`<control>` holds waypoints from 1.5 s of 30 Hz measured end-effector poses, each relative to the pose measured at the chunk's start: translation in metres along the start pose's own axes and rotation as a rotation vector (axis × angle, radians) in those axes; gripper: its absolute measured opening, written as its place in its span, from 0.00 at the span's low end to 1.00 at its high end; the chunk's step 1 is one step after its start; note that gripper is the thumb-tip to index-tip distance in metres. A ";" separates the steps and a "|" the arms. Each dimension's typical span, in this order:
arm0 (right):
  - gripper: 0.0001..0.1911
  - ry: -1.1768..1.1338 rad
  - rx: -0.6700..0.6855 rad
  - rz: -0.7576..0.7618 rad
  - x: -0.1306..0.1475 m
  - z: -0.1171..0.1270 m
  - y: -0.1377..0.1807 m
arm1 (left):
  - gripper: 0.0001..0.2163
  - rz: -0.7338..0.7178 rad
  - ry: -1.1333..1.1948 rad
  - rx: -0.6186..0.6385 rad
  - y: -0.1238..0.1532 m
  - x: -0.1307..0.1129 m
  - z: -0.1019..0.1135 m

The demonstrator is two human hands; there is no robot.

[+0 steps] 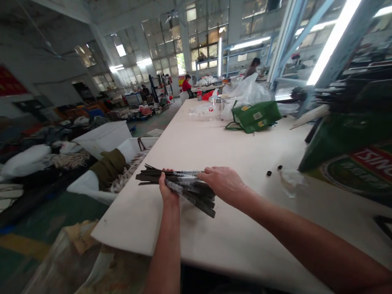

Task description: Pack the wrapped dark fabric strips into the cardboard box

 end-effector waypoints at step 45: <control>0.22 -0.331 -0.061 -0.045 -0.025 -0.125 -0.048 | 0.13 0.194 0.292 -0.041 -0.002 0.020 0.023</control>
Point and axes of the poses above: each hand's wrist, its own y-axis away from the middle knuckle, its own z-axis out of the back of the hand, x = y × z, the point moved 3 cm from there along -y, towards the middle knuckle, and after that the axes turned 11 degrees about -z, right-handed, at the moved point
